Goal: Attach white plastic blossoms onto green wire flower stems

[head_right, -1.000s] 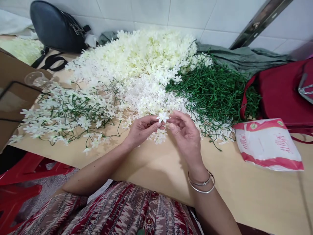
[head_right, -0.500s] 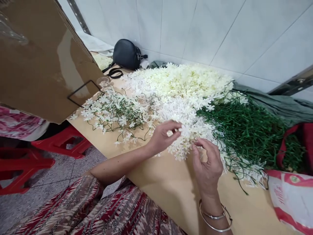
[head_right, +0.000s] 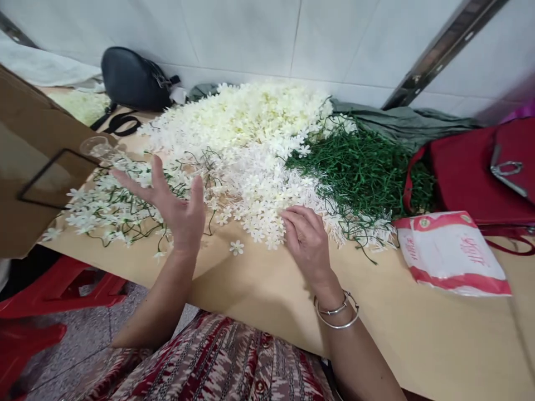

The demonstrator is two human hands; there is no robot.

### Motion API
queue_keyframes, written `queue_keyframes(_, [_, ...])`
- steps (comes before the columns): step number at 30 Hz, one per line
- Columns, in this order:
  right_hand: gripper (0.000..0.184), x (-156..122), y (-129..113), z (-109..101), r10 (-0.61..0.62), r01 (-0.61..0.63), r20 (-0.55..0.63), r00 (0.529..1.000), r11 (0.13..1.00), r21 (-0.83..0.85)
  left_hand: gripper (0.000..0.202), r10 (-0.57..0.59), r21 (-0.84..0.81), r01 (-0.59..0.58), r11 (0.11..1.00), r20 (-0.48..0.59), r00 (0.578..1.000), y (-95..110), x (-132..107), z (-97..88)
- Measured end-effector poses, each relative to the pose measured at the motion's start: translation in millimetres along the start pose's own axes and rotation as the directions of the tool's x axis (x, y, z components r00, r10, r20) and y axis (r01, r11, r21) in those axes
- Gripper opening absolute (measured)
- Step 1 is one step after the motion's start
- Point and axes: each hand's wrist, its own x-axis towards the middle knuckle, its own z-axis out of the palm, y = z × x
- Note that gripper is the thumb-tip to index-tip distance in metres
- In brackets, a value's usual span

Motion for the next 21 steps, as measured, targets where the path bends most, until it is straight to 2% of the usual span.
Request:
queue_keyframes(4, [0.019, 1, 4, -2, 0.027, -0.027, 0.012, 1.0, 0.999, -0.02, 0.036, 0.093, 0.076, -0.085, 0.993, -0.105, 0.99, -1, 21, -7.8])
queue_keyframes(7, [0.019, 0, 4, -1, 0.048, -0.047, 0.045, 0.998, 0.999, -0.019, 0.02, 0.169, 0.119, -0.155, 0.981, -0.114, 0.979, 6, 25, -9.7])
queue_keyframes(10, [0.019, -3, 5, 0, 0.068, -0.066, 0.082, 0.994, 0.997, -0.033, 0.016, 0.255, 0.045, -0.254, 0.966, -0.01, 0.967, 18, 15, -0.5])
queue_keyframes(12, [0.016, -5, 6, 1, 0.053, -0.048, 0.109, 0.993, 0.998, -0.044, 0.011, 0.322, -0.079, -0.313, 0.947, 0.154, 0.934, 26, 2, 7.8])
queue_keyframes(13, [0.014, -5, 6, 1, 0.032, -0.025, 0.138, 0.99, 0.998, -0.05, 0.01, 0.356, -0.152, -0.326, 0.933, 0.259, 0.898, 30, -5, 10.8])
queue_keyframes(15, [0.013, -6, 6, 1, -0.016, 0.033, 0.239, 0.971, 0.997, -0.069, 0.013, 0.404, -0.242, -0.326, 0.914, 0.459, 0.791, 36, -21, 12.2])
queue_keyframes(17, [0.015, -5, 4, -1, -0.035, 0.079, 0.358, 0.933, 0.991, -0.108, 0.024, 0.429, -0.262, -0.341, 0.903, 0.589, 0.685, 38, -37, 6.8])
queue_keyframes(19, [0.016, -3, 1, -4, -0.021, 0.095, 0.427, 0.904, 0.984, -0.151, 0.044, 0.447, -0.256, -0.383, 0.888, 0.679, 0.582, 35, -52, -2.7])
queue_keyframes(21, [0.015, 0, -1, -10, 0.013, 0.071, 0.415, 0.91, 0.98, -0.185, 0.072, 0.47, -0.259, -0.449, 0.855, 0.752, 0.462, 29, -67, -11.3])
